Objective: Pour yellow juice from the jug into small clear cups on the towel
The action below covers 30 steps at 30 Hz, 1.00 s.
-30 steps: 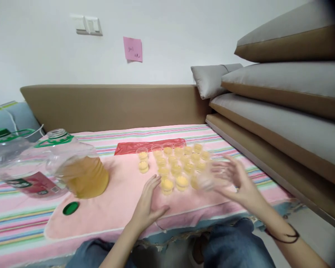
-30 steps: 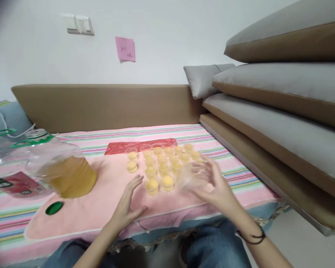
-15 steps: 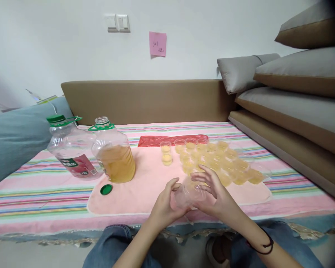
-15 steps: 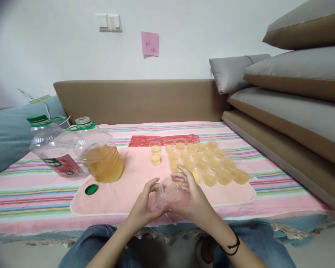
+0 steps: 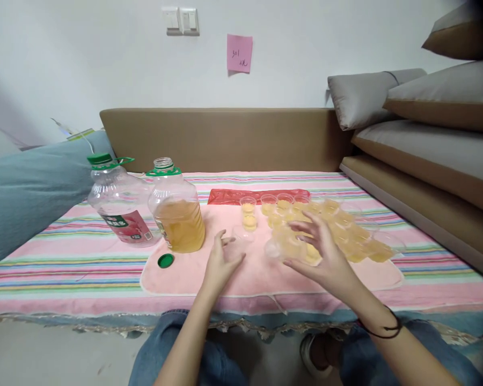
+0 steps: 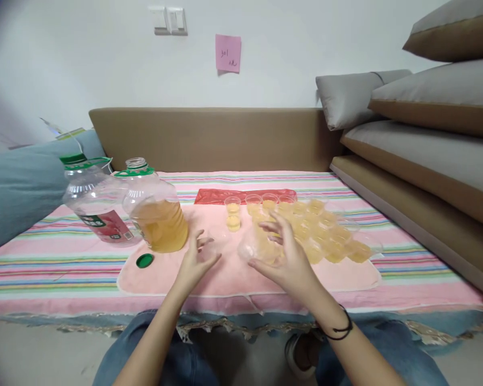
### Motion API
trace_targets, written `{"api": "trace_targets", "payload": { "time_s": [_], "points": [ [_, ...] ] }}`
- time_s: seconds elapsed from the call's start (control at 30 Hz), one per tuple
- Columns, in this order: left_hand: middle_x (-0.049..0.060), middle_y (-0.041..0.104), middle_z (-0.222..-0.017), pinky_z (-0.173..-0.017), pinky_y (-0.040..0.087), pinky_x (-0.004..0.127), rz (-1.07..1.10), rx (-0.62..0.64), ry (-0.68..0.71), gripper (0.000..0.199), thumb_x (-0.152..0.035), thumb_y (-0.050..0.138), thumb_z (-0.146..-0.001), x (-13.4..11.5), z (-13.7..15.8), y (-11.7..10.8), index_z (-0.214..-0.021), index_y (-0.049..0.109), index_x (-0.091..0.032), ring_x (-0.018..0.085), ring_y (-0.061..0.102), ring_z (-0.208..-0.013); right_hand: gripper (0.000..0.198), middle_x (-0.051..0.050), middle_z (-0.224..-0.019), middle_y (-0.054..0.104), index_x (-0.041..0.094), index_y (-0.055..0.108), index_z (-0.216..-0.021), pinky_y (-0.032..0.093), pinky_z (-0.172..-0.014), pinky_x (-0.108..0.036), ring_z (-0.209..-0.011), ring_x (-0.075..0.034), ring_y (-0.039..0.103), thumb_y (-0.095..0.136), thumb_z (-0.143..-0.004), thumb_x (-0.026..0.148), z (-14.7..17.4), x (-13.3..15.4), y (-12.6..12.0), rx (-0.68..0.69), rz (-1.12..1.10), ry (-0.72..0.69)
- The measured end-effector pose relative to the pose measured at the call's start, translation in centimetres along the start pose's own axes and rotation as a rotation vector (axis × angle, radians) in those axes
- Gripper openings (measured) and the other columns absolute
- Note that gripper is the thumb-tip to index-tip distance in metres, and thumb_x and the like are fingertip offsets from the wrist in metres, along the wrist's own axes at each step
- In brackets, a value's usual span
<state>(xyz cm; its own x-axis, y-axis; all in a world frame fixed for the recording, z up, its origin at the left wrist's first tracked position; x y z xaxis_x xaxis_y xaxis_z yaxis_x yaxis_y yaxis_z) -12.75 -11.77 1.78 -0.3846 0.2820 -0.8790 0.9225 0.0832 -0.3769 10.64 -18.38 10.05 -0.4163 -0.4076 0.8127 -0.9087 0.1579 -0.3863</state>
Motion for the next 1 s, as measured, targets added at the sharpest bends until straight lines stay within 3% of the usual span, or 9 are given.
{"api": "trace_targets", "payload": {
  "time_s": [0.1, 0.2, 0.37, 0.6, 0.8, 1.0],
  "points": [
    [0.009, 0.062, -0.114, -0.100, 0.042, 0.042, 0.044, -0.089, -0.054, 0.053, -0.023, 0.070, -0.067, 1.9, -2.4, -0.1, -0.113, 0.045, -0.021, 0.024, 0.059, -0.113, 0.085, -0.011, -0.131, 0.052, 0.029, 0.025, -0.142, 0.041, -0.105, -0.052, -0.126, -0.028, 0.049, 0.074, -0.072, 0.028, 0.1, -1.4, 3.2, 0.079, 0.041, 0.017],
    [0.011, 0.060, -0.117, -0.098, 0.043, 0.042, 0.051, -0.130, -0.059, 0.049, -0.025, 0.069, -0.068, 3.1, -4.8, 0.2, -0.111, 0.045, -0.020, 0.024, 0.058, -0.112, 0.082, -0.011, -0.134, 0.050, 0.028, 0.025, -0.142, 0.039, -0.107, -0.050, -0.129, -0.026, 0.046, 0.068, -0.073, 0.020, -0.2, -3.0, 6.1, 0.115, 0.051, 0.010],
    [0.008, 0.057, -0.118, -0.101, 0.041, 0.041, 0.054, -0.176, -0.042, 0.043, -0.022, 0.068, -0.068, 4.4, -7.4, 0.9, -0.104, 0.045, -0.022, 0.023, 0.056, -0.116, 0.082, -0.012, -0.131, 0.053, 0.026, 0.027, -0.141, 0.041, -0.104, -0.052, -0.126, -0.029, 0.049, 0.066, -0.070, 0.018, -1.3, -4.7, 8.6, 0.153, 0.101, 0.052],
    [0.005, 0.057, -0.108, -0.098, 0.043, 0.041, 0.000, -0.188, -0.079, 0.046, -0.017, 0.070, -0.064, 5.1, -7.8, 1.8, -0.101, 0.043, -0.022, 0.023, 0.057, -0.109, 0.081, -0.012, -0.132, 0.053, 0.026, 0.028, -0.140, 0.040, -0.105, -0.051, -0.124, -0.029, 0.050, 0.070, -0.071, 0.023, -1.4, -5.8, 9.8, 0.168, 0.098, 0.088],
    [0.008, 0.060, -0.107, -0.094, 0.044, 0.040, -0.046, -0.176, -0.109, 0.058, -0.018, 0.070, -0.066, 5.3, -7.5, 1.7, -0.115, 0.040, -0.021, 0.024, 0.059, -0.105, 0.080, -0.011, -0.130, 0.055, 0.027, 0.031, -0.140, 0.041, -0.104, -0.052, -0.123, -0.030, 0.051, 0.071, -0.071, 0.025, -1.4, -5.4, 9.5, 0.159, 0.116, 0.085],
    [0.012, 0.059, -0.117, -0.099, 0.041, 0.042, -0.089, -0.215, -0.131, 0.064, -0.026, 0.069, -0.071, 5.7, -7.4, 1.8, -0.125, 0.036, -0.018, 0.025, 0.056, -0.113, 0.080, -0.009, -0.131, 0.054, 0.029, 0.031, -0.140, 0.040, -0.104, -0.053, -0.124, -0.030, 0.050, 0.071, -0.070, 0.024, -1.1, -5.5, 9.2, 0.160, 0.156, 0.072]
  ]
}}
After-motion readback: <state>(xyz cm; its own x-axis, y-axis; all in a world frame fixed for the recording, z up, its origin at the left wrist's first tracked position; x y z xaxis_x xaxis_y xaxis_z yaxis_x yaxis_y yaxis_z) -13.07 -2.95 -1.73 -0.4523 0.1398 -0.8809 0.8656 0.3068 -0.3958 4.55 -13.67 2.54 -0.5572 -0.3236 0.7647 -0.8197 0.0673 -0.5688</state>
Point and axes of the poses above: each hand's wrist, its own z-axis away from the middle knuckle, its own y-axis out of the palm, x = y × z, the point moved 2 cm from there along -z, towards the middle knuckle
